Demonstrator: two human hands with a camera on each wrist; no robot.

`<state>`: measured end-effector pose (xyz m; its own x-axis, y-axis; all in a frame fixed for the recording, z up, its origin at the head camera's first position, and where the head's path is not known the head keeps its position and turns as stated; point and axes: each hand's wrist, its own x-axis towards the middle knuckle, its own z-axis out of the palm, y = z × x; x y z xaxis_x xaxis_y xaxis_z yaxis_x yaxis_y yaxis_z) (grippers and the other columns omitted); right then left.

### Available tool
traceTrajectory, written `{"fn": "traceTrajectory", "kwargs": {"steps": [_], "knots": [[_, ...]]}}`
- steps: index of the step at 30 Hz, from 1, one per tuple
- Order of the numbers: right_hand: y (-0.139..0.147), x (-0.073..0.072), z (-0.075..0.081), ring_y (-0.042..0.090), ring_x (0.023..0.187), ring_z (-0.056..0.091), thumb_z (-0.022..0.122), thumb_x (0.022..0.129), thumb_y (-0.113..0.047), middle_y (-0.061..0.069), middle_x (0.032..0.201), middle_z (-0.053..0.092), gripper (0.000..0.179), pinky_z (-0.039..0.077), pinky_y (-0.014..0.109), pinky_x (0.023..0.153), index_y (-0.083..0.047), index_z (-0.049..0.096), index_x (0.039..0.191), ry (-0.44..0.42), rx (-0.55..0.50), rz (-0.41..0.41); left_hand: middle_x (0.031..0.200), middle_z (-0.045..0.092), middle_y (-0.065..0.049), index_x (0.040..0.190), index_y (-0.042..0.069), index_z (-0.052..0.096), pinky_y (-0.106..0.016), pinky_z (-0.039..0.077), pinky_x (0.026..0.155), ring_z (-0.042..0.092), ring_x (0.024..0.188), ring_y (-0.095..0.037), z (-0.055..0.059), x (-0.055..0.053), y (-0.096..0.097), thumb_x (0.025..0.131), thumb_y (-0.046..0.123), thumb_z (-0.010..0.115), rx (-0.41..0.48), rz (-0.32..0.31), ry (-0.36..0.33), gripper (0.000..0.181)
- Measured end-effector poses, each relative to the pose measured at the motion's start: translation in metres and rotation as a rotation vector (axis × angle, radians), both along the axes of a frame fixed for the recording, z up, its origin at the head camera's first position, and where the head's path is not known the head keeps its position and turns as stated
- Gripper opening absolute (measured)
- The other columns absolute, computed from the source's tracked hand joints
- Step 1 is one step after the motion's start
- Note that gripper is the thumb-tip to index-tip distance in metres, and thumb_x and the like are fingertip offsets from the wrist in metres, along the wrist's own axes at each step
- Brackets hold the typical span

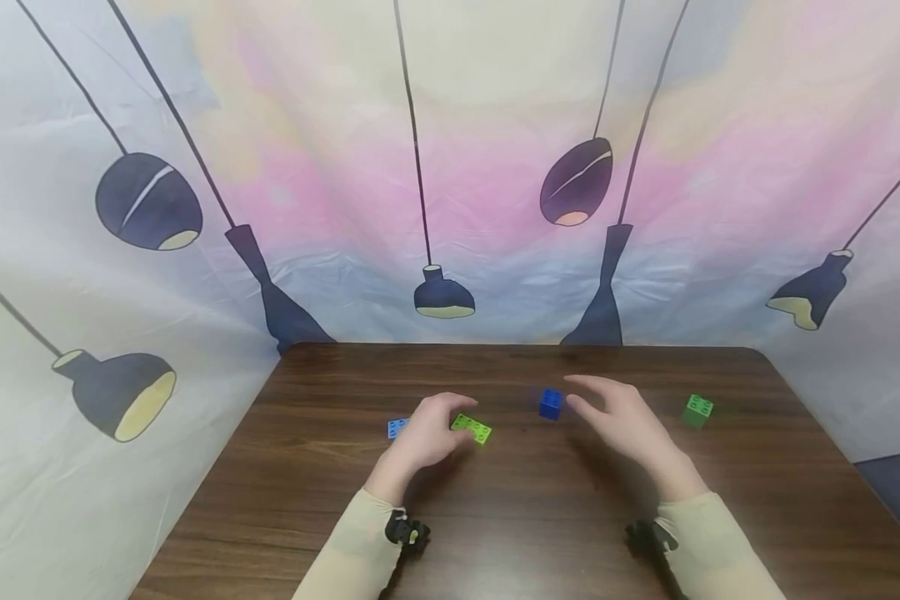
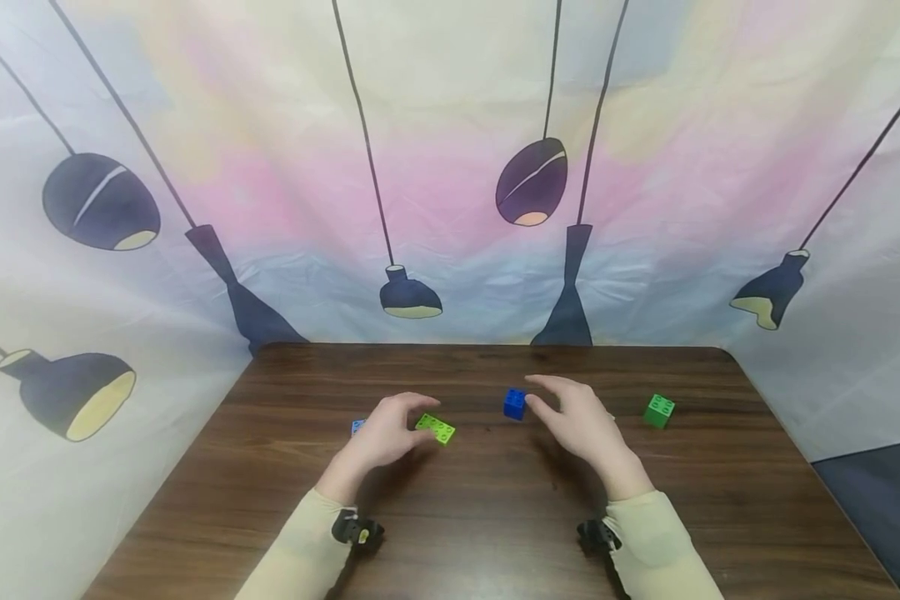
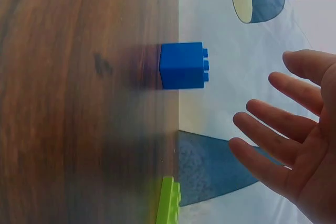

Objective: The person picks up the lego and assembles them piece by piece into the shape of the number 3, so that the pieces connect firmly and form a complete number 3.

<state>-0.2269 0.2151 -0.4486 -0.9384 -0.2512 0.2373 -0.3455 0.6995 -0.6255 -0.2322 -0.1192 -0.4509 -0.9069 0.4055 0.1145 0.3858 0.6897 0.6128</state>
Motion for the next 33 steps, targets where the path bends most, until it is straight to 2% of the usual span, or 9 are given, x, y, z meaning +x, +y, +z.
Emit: {"fn": "traceTrajectory", "kwargs": {"steps": [8, 14, 21, 28, 33], "knots": [[0.000, -0.006, -0.003, 0.039, 0.135, 0.061, 0.067, 0.108, -0.031, 0.013, 0.144, 0.067, 0.042, 0.047, 0.062, 0.108, -0.011, 0.066, 0.145, 0.010, 0.011, 0.017, 0.134, 0.070, -0.014, 0.132, 0.003, 0.072, -0.052, 0.053, 0.102, 0.065, 0.121, -0.032, -0.007, -0.004, 0.005, 0.093, 0.005, 0.081, -0.008, 0.003, -0.023, 0.041], [-0.003, -0.003, -0.004, 0.040, 0.134, 0.061, 0.066, 0.108, -0.029, 0.014, 0.144, 0.067, 0.042, 0.048, 0.062, 0.107, -0.008, 0.066, 0.144, -0.012, -0.005, 0.034, 0.132, 0.070, -0.017, 0.131, 0.002, 0.073, -0.052, 0.052, 0.103, 0.064, 0.123, -0.034, -0.013, -0.002, 0.005, 0.091, 0.002, 0.082, -0.022, 0.002, -0.026, 0.041], [-0.006, -0.003, -0.007, 0.038, 0.134, 0.061, 0.067, 0.108, -0.029, 0.011, 0.143, 0.068, 0.041, 0.048, 0.062, 0.108, -0.010, 0.067, 0.144, -0.007, 0.008, 0.033, 0.128, 0.070, -0.017, 0.130, 0.001, 0.073, -0.049, 0.055, 0.092, 0.066, 0.107, -0.029, -0.013, 0.001, 0.004, 0.089, -0.003, 0.083, -0.016, 0.015, -0.033, 0.042], [-0.006, -0.004, -0.008, 0.038, 0.133, 0.062, 0.066, 0.109, -0.033, 0.012, 0.142, 0.068, 0.042, 0.049, 0.061, 0.107, -0.009, 0.067, 0.143, -0.005, 0.017, 0.041, 0.122, 0.069, -0.016, 0.129, -0.001, 0.073, -0.046, 0.054, 0.088, 0.064, 0.101, -0.027, -0.014, 0.000, 0.005, 0.088, -0.002, 0.084, -0.045, 0.017, -0.029, 0.043], [-0.007, -0.003, -0.008, 0.038, 0.133, 0.062, 0.067, 0.108, -0.029, 0.013, 0.142, 0.068, 0.040, 0.048, 0.061, 0.107, -0.009, 0.068, 0.143, -0.006, 0.021, 0.040, 0.122, 0.068, -0.015, 0.129, 0.000, 0.073, -0.042, 0.054, 0.085, 0.061, 0.097, -0.024, -0.014, 0.001, 0.007, 0.090, -0.002, 0.083, -0.058, 0.052, -0.075, 0.041]]}}
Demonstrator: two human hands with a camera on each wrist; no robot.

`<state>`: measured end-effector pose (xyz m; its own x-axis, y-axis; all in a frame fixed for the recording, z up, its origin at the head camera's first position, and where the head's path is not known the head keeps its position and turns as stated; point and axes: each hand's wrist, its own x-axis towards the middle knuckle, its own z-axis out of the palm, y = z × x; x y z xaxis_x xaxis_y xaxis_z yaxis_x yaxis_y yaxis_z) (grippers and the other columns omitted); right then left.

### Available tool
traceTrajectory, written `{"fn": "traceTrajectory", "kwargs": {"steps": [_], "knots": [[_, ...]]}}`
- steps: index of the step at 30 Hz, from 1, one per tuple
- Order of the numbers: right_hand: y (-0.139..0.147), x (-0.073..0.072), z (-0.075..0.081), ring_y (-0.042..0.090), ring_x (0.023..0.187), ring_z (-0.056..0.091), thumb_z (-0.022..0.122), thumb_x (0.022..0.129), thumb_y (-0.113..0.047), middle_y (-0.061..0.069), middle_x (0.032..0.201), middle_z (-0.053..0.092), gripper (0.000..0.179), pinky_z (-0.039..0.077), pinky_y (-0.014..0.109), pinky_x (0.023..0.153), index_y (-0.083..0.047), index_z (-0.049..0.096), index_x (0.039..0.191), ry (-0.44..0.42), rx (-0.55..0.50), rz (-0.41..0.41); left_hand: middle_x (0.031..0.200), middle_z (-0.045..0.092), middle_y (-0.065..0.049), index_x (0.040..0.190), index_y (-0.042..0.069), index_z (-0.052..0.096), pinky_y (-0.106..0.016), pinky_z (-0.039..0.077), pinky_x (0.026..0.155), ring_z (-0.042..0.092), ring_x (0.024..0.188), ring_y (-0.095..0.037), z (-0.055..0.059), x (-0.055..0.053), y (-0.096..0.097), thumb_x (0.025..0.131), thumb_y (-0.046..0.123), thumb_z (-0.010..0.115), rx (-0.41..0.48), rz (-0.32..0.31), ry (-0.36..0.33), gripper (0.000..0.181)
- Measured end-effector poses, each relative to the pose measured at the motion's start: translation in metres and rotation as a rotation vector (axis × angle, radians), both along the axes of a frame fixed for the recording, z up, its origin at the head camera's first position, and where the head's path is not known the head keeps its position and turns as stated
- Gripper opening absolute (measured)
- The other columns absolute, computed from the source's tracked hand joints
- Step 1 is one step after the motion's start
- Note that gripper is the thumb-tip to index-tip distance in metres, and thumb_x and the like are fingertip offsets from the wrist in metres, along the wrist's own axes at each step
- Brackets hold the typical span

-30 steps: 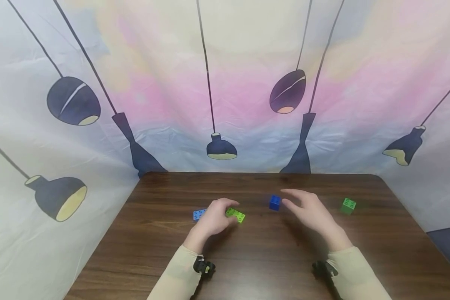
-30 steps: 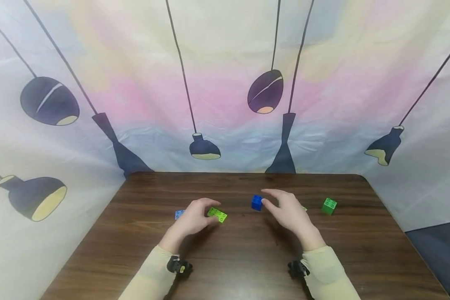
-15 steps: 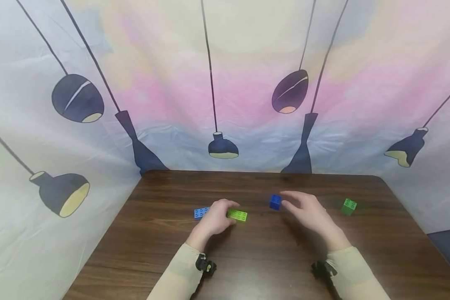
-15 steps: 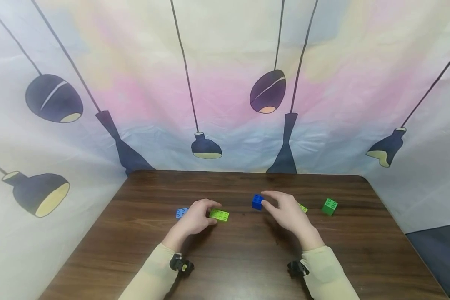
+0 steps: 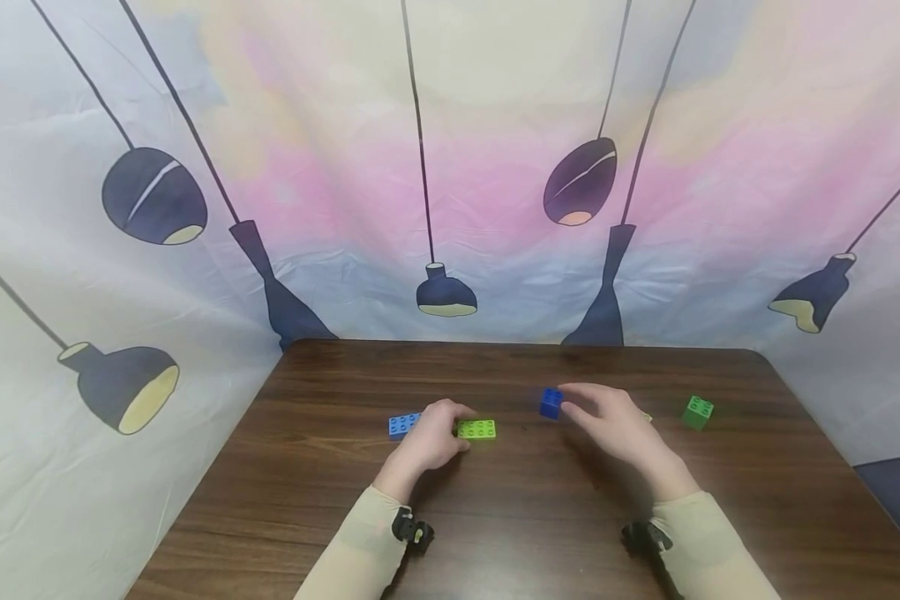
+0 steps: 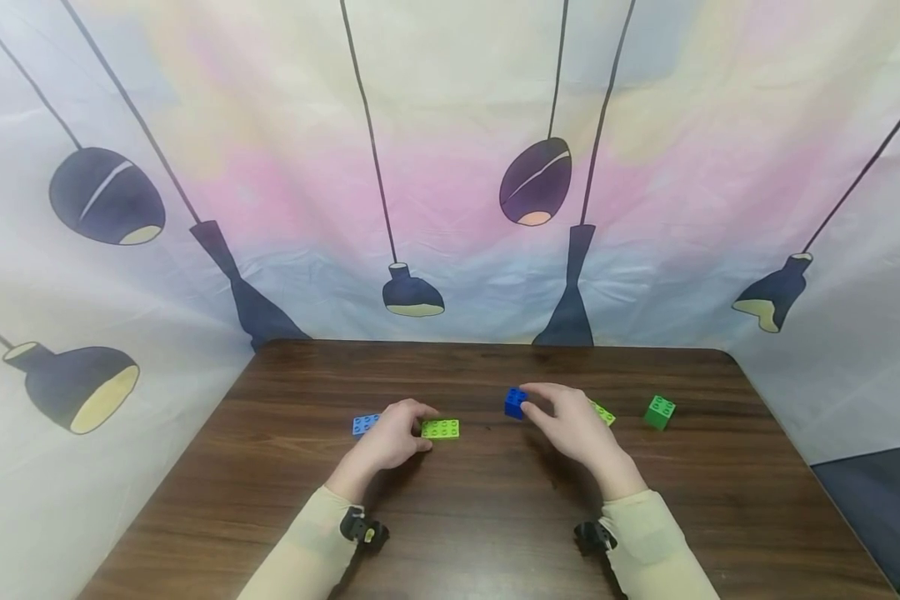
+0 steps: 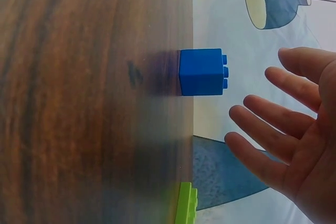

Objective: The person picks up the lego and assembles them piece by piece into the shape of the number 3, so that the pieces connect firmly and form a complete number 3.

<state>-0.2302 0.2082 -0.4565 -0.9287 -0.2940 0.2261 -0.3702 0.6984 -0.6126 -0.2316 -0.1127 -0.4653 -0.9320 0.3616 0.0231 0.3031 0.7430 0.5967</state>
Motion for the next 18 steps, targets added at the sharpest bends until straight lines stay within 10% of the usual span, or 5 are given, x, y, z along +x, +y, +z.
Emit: {"fn": "traceTrajectory", "kwargs": {"steps": [18], "knots": [[0.0005, 0.0012, 0.0015, 0.039, 0.133, 0.062, 0.067, 0.108, -0.030, 0.013, 0.141, 0.068, 0.041, 0.048, 0.061, 0.107, -0.007, 0.068, 0.143, 0.010, -0.012, 0.014, 0.114, 0.069, -0.010, 0.120, 0.000, 0.078, -0.035, 0.054, 0.077, 0.060, 0.089, -0.018, -0.0031, -0.0003, 0.0005, 0.089, -0.007, 0.079, -0.005, -0.020, -0.042, 0.032]]}}
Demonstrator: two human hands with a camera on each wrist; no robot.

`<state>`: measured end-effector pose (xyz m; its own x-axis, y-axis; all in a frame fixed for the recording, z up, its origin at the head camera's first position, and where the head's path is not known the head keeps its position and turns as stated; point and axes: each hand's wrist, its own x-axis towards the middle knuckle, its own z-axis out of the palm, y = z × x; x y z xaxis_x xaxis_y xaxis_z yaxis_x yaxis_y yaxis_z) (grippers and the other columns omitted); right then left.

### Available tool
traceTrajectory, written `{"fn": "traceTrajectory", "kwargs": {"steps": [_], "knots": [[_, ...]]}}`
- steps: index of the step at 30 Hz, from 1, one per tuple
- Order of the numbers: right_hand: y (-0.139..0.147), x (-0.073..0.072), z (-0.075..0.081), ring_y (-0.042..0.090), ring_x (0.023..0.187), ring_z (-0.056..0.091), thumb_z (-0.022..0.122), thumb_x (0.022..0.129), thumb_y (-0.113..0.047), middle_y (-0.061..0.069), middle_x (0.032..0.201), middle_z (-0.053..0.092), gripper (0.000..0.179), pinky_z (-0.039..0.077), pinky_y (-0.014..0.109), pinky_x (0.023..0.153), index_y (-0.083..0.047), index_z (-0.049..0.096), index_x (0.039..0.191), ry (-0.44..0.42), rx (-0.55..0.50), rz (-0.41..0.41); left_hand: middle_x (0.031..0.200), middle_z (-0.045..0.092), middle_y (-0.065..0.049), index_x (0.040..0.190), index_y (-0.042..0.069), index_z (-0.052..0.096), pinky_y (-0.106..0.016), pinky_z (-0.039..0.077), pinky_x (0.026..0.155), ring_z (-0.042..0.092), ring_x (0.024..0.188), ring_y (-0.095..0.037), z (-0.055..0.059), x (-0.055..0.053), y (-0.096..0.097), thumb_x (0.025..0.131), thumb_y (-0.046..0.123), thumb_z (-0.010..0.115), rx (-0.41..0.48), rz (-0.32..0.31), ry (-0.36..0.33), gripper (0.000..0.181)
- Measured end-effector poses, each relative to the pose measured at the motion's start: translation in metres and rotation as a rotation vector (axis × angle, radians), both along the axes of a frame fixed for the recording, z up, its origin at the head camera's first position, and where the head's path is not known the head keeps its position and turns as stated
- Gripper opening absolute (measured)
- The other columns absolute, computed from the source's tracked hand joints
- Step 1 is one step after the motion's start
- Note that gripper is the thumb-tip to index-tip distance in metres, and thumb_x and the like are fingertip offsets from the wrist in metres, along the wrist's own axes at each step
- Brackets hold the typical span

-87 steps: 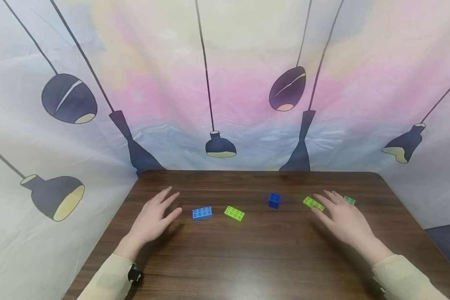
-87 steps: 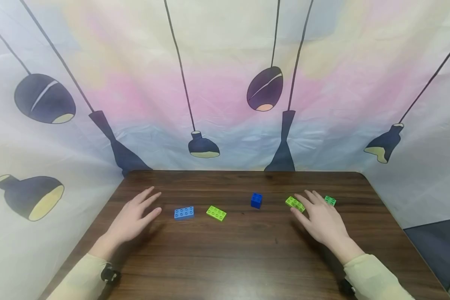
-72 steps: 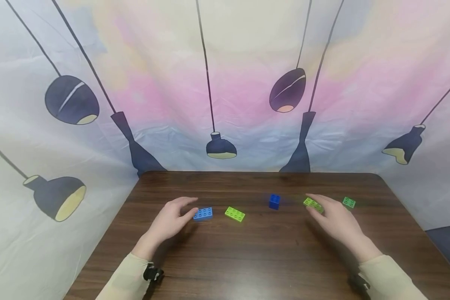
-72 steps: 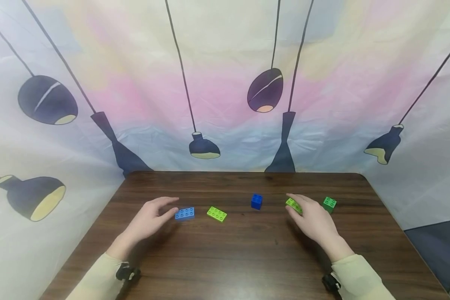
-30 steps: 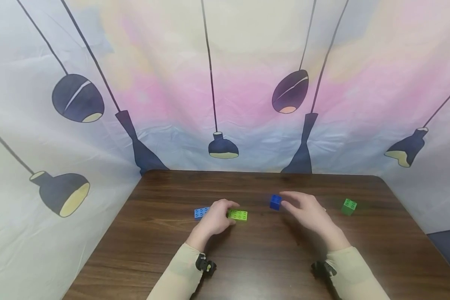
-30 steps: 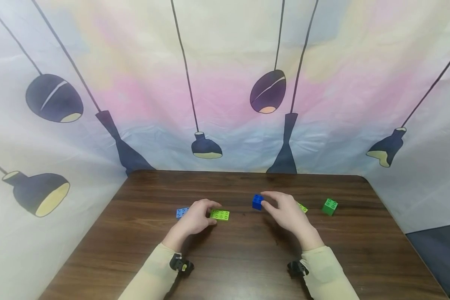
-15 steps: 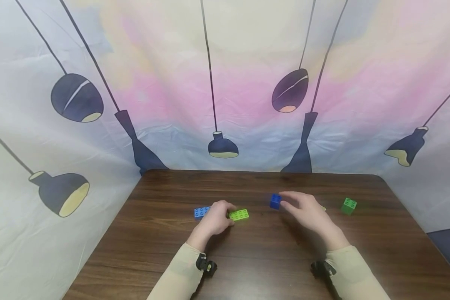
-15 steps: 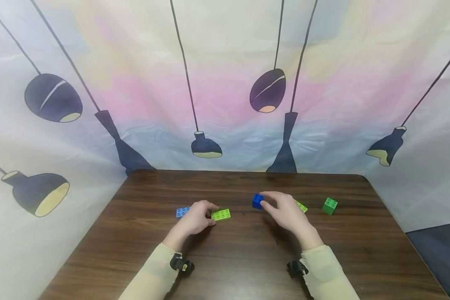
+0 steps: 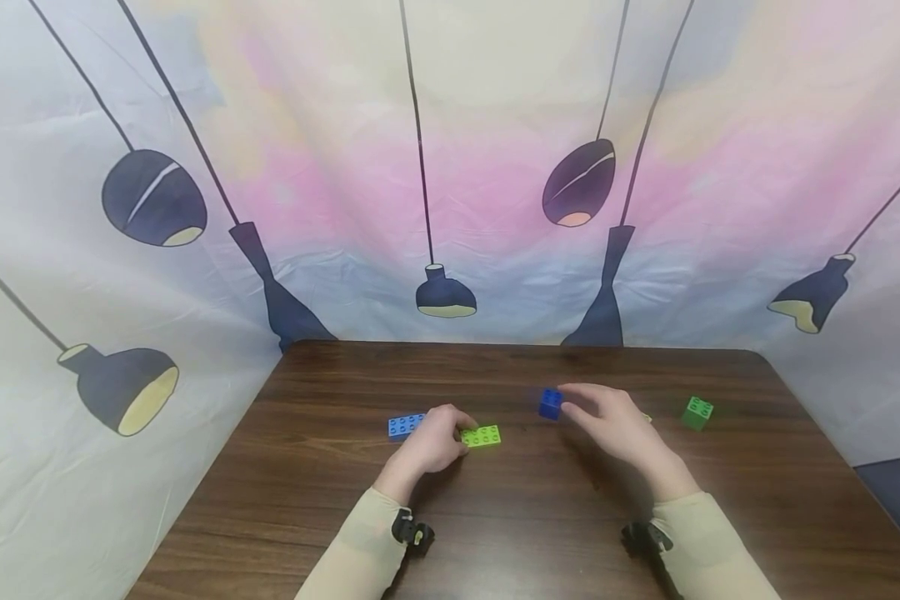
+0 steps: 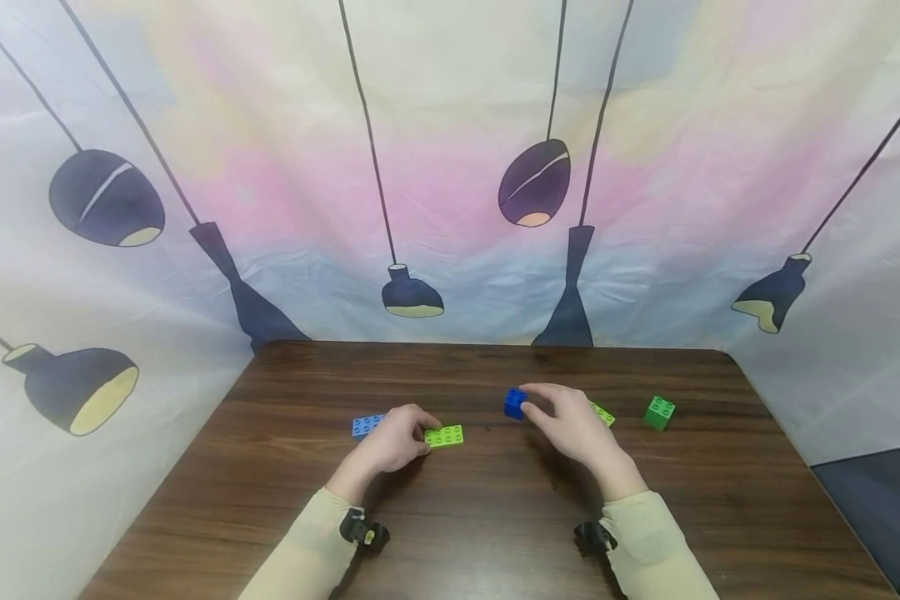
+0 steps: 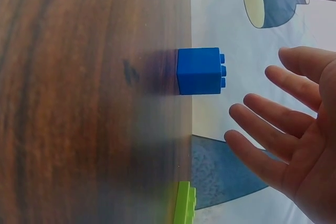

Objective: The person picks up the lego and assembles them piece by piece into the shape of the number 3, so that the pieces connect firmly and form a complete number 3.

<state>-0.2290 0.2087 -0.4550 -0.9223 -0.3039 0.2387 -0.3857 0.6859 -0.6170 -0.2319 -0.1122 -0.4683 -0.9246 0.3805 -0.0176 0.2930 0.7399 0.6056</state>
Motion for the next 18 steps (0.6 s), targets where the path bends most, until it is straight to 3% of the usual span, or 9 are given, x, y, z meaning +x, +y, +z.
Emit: {"fn": "traceTrajectory", "kwargs": {"steps": [12, 18], "knots": [[0.0004, -0.0013, -0.0019, 0.038, 0.131, 0.064, 0.069, 0.107, -0.027, 0.012, 0.139, 0.070, 0.038, 0.050, 0.060, 0.106, -0.009, 0.069, 0.141, 0.002, -0.011, -0.009, 0.104, 0.064, -0.005, 0.118, 0.001, 0.078, -0.030, 0.053, 0.072, 0.058, 0.082, -0.013, -0.0039, 0.0021, 0.0059, 0.086, -0.009, 0.081, 0.042, -0.055, -0.027, 0.034], [0.0017, -0.0044, -0.0053, 0.037, 0.125, 0.068, 0.077, 0.099, -0.014, 0.016, 0.137, 0.070, 0.044, 0.052, 0.058, 0.103, -0.008, 0.068, 0.142, -0.033, -0.022, 0.015, 0.098, 0.064, -0.005, 0.116, -0.002, 0.078, -0.029, 0.052, 0.070, 0.058, 0.079, -0.012, -0.0038, 0.0031, 0.0096, 0.086, -0.006, 0.083, 0.037, -0.064, -0.041, 0.031]]}}
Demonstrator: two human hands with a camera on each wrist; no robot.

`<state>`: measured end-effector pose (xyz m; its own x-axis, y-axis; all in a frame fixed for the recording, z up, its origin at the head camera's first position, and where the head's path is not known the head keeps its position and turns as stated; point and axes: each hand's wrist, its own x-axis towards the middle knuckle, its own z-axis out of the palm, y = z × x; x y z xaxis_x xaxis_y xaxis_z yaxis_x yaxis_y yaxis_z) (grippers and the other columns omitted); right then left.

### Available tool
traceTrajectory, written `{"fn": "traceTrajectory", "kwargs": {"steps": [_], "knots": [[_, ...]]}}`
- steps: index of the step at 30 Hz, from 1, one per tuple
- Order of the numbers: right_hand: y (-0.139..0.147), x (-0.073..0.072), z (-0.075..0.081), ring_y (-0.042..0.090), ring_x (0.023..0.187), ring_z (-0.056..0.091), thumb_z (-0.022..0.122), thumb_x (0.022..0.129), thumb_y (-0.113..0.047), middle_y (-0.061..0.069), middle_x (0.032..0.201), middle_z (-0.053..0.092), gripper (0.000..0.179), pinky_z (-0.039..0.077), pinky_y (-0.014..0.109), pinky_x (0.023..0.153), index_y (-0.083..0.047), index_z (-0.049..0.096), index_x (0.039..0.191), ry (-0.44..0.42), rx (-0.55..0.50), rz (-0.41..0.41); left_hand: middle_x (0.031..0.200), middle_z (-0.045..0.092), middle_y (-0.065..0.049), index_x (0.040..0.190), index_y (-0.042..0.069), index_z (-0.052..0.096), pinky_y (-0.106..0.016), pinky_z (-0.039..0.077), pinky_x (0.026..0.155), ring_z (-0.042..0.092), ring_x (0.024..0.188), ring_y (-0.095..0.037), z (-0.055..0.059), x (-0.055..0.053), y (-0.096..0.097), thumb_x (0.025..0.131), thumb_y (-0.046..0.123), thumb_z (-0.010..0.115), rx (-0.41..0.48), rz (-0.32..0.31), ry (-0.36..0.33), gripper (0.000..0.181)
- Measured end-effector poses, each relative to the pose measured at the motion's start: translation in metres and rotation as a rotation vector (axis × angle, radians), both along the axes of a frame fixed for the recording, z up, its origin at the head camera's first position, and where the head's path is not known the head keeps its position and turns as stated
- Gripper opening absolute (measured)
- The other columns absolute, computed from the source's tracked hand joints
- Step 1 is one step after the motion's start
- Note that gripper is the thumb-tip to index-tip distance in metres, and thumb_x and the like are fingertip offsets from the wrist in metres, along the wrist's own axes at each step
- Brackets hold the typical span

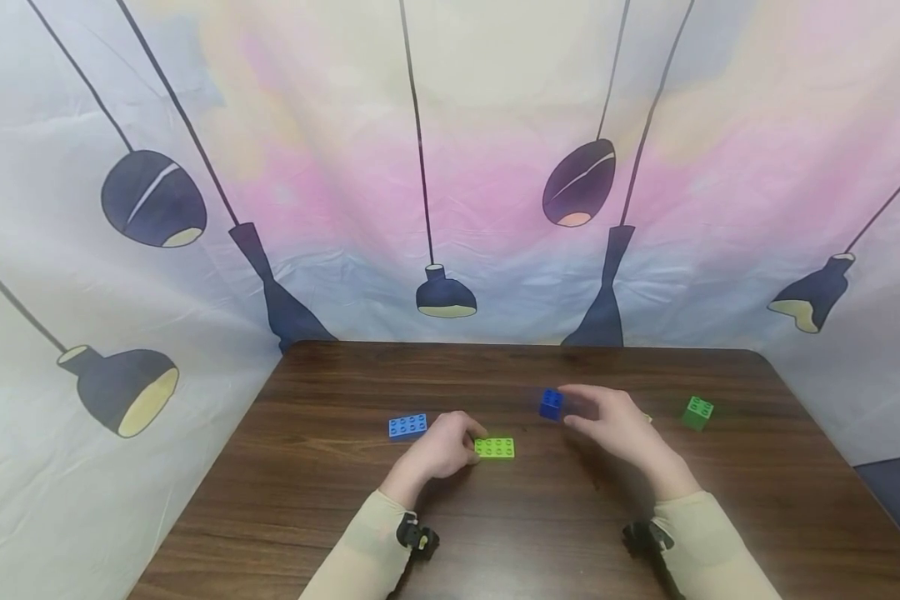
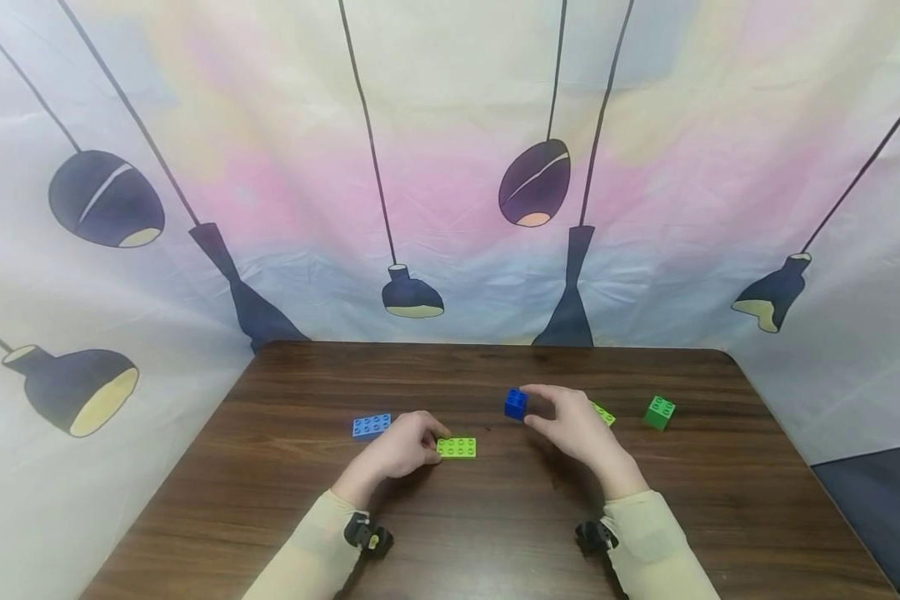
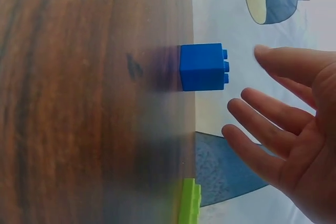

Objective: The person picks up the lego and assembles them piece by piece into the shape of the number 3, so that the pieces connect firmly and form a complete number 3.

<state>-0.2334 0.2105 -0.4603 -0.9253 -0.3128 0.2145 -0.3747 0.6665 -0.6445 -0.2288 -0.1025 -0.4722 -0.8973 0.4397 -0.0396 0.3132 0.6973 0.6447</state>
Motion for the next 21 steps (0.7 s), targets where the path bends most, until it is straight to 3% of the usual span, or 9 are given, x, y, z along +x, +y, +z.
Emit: {"fn": "traceTrajectory", "kwargs": {"steps": [13, 21], "knots": [[-0.009, -0.013, -0.007, 0.041, 0.124, 0.067, 0.081, 0.095, -0.010, 0.021, 0.138, 0.068, 0.052, 0.053, 0.057, 0.103, -0.002, 0.064, 0.143, -0.127, -0.093, -0.064, 0.096, 0.063, -0.003, 0.114, -0.001, 0.079, -0.027, 0.052, 0.070, 0.059, 0.079, -0.010, 0.000, 0.004, 0.005, 0.084, -0.004, 0.084, -0.004, -0.029, -0.004, 0.031], [-0.016, -0.023, -0.018, 0.040, 0.119, 0.068, 0.081, 0.095, -0.015, 0.026, 0.134, 0.067, 0.053, 0.056, 0.054, 0.097, 0.001, 0.061, 0.142, -0.266, -0.122, -0.127, 0.090, 0.065, 0.001, 0.117, 0.001, 0.078, -0.028, 0.051, 0.070, 0.059, 0.077, -0.010, -0.002, 0.003, 0.005, 0.085, -0.003, 0.085, -0.005, 0.000, -0.031, 0.033]]}}
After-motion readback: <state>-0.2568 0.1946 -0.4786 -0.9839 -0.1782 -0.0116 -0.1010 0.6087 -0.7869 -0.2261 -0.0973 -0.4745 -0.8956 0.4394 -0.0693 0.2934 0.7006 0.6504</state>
